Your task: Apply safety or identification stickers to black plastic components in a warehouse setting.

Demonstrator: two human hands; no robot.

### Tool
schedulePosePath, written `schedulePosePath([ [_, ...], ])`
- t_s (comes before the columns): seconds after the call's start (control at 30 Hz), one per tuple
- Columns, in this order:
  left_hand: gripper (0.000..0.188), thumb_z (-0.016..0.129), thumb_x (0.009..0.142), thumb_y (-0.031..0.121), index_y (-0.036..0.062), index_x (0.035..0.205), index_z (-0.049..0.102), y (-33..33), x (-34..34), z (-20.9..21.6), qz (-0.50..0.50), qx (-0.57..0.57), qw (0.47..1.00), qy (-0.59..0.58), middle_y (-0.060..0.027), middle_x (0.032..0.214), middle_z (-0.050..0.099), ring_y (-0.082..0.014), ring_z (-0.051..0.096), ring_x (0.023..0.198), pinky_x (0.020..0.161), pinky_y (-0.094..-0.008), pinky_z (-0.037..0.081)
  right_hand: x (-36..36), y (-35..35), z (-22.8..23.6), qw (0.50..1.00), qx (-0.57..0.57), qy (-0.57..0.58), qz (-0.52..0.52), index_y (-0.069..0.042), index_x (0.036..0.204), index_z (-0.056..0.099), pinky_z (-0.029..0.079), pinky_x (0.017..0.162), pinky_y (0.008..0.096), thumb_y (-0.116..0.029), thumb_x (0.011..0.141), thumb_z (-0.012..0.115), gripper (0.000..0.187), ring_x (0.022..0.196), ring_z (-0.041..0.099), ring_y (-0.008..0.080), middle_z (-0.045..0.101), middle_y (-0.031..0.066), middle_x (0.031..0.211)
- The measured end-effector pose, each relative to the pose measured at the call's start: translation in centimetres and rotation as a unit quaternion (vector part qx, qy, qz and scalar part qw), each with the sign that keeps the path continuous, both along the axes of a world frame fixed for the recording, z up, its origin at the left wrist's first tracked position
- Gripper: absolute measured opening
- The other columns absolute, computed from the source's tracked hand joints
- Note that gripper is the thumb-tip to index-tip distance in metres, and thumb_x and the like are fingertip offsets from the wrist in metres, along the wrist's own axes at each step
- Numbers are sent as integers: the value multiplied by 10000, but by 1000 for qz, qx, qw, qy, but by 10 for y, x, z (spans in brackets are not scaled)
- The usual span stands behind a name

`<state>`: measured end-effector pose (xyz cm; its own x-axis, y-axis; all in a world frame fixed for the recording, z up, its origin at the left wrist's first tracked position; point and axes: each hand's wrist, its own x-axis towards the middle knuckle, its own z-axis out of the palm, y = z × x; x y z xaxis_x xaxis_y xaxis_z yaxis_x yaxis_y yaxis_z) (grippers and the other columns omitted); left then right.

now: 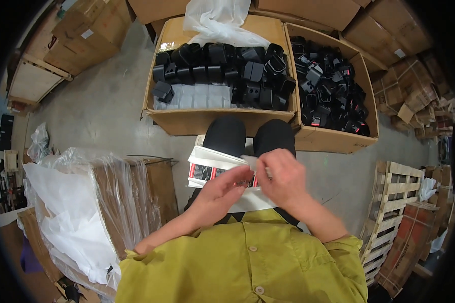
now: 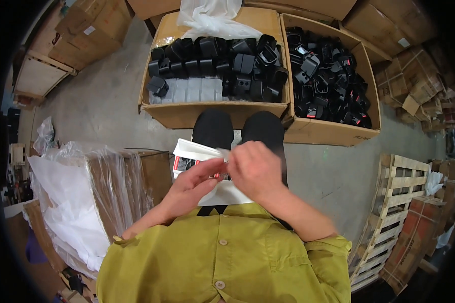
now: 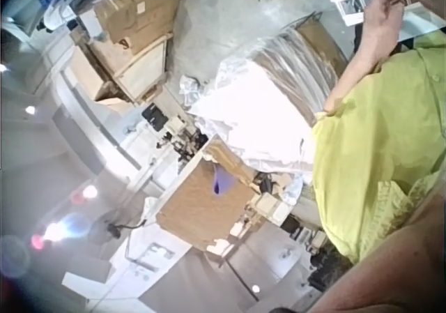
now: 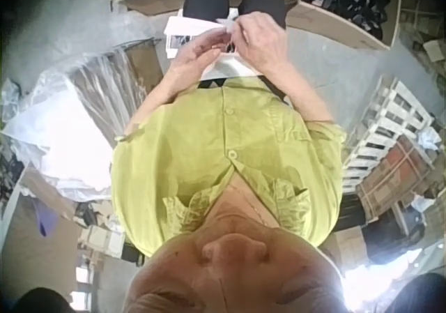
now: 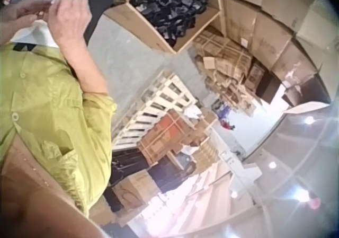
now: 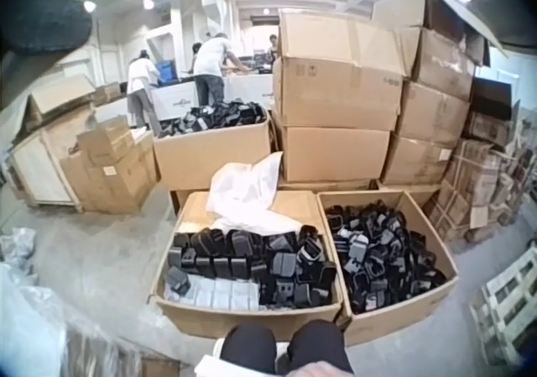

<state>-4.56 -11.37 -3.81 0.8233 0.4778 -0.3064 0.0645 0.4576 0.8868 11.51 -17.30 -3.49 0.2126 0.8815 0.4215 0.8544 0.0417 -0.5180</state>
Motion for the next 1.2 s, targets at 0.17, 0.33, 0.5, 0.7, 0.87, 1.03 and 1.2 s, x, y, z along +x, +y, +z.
schedulePosePath([
  [0.17,376,517,773,-34,4,1136,425,26,12,-14,116,-64,991,-26,-86,1021,518,-159,503,976,837,-269,414,-4,7,10,964,-94,237,79,-36,775,564,437,504,314,-84,731,597,73,587,536,239,530,84,660],
  [0.33,244,581,756,-12,17,980,490,50,11,-13,122,-46,991,28,-4,811,537,-55,505,741,677,-194,426,12,24,8,931,-123,344,13,-4,767,572,381,463,231,-73,755,585,71,513,488,101,519,55,645],
  [0.5,281,597,737,-30,36,991,498,60,14,-17,104,-50,993,10,-10,825,554,-67,523,739,666,-193,430,13,47,-1,905,-181,384,36,-3,717,561,354,452,208,-70,720,593,74,492,445,70,488,32,605],
  [0.7,610,627,698,70,-1,1219,317,160,1,-65,343,271,886,155,-164,1146,462,-239,484,997,853,-343,391,37,62,-12,916,-43,394,-65,13,698,545,344,466,188,1,714,586,46,518,413,48,485,16,624],
  [0.87,493,617,735,148,-49,1133,403,288,-39,-189,322,364,780,394,-161,1044,533,-249,530,908,799,-340,414,46,50,-34,900,-152,404,-60,12,847,565,329,494,159,-10,760,585,92,564,397,21,457,-42,648],
  [1.03,237,583,798,236,72,960,528,328,-10,-233,505,-67,800,319,-38,851,562,-143,510,708,559,-274,421,50,29,-47,842,-167,504,-99,7,909,554,315,478,150,-22,761,600,158,550,365,4,450,-57,639],
  [1.2,167,579,800,192,105,940,552,325,-8,-201,468,-59,838,274,7,848,578,-110,517,712,602,-259,423,61,25,-46,856,-154,482,-106,0,822,565,306,476,156,-11,756,604,78,551,364,2,455,-59,624],
])
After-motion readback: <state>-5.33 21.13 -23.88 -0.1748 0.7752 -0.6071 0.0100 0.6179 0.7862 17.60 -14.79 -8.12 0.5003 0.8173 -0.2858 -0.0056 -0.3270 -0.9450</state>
